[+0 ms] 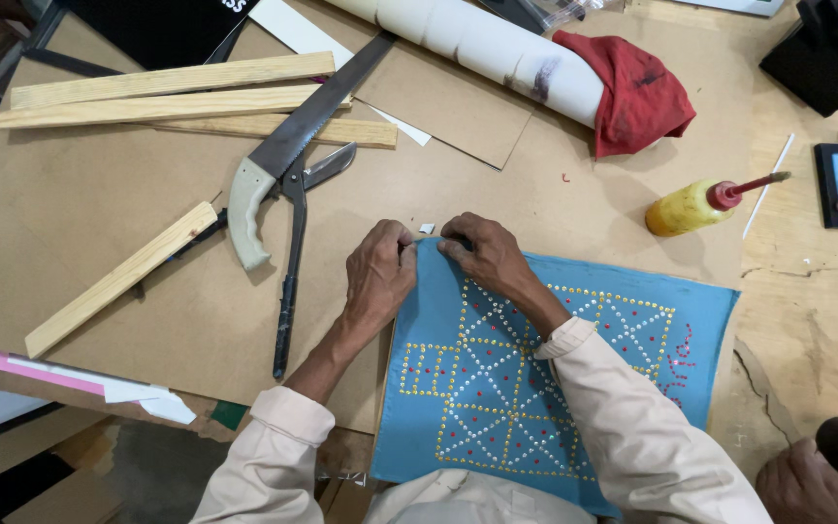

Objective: The person presses and folds the edge of a blue beaded decorative fabric over a backing board on the workbench, working around the border with both hands, then lifts and repositions the fabric piece to continue folding another edge.

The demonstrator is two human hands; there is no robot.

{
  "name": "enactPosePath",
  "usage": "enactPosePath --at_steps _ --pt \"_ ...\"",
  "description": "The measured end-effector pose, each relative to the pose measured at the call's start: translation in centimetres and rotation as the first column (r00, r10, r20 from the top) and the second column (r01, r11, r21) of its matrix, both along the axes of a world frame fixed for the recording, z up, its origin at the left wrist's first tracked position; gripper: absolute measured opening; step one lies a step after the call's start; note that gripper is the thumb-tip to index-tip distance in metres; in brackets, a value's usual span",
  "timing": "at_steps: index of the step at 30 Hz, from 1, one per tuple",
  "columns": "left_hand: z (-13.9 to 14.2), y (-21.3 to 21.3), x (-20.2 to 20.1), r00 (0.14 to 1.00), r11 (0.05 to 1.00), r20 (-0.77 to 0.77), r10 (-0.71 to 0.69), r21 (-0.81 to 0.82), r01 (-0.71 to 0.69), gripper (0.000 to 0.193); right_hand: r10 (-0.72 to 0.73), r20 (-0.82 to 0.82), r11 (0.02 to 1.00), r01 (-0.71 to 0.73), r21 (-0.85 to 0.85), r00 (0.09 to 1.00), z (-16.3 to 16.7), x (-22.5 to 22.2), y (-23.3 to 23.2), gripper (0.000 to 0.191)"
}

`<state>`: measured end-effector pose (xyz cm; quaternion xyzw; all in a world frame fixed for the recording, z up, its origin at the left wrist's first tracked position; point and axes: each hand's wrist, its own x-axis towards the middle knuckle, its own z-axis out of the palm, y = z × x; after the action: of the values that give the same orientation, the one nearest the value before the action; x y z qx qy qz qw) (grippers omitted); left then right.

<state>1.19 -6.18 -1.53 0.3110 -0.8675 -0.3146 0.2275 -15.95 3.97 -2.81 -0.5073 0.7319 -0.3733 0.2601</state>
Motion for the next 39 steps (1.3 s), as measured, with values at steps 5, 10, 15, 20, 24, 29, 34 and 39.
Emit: enactPosePath --at_steps 5,10,15,20,24,29,34,39 --pt "0.0 0.1 -0.3 0.999 0.995 0.037 0.038 0.093 -0.041 0.017 -0.011 -0.009 0.999 0.011 0.031 1.0 -0.1 0.0 -0.1 0.022" --pt "-0.3 -0.1 -0.1 1.0 0.999 0.016 0.017 -0.034 -0.016 0.009 -0.011 -0.021 0.998 0.012 0.059 1.0 -0.1 0.1 -0.3 0.023" --pt "-0.2 0.4 0.1 0.999 0.987 0.006 -0.049 -0.153 0.049 0.006 -0.02 -0.004 0.998 0.02 0.055 1.0 0.1 0.1 -0.4 0.022" --pt "-0.1 -0.1 -0.3 0.997 0.99 -0.061 -0.036 -0.14 0.027 0.008 0.002 -0.035 0.999 -0.001 0.046 0.999 0.2 0.1 -0.3 0.021" --pt "-0.2 -1.0 -0.4 0.998 0.999 -0.059 -0.02 0.043 0.023 0.005 0.01 -0.033 0.999 -0.008 0.039 0.999 0.3 0.1 -0.2 0.022" --pt "-0.5 -1.8 -0.3 0.994 0.981 -0.095 -0.049 0.181 0.066 0.004 0.027 -0.075 0.998 -0.022 0.064 0.997 0.3 0.0 -0.3 0.023" --pt "-0.5 -2.3 -0.2 0.971 0.977 -0.161 -0.175 0.092 0.192 0.012 0.037 -0.06 0.998 -0.034 0.05 0.998 0.8 0.1 -0.4 0.022" --pt "-0.6 -2.9 -0.2 0.973 0.975 -0.105 -0.206 0.06 0.213 0.007 0.053 -0.06 0.997 -0.056 -0.056 0.997 1.2 0.8 -0.6 0.02"
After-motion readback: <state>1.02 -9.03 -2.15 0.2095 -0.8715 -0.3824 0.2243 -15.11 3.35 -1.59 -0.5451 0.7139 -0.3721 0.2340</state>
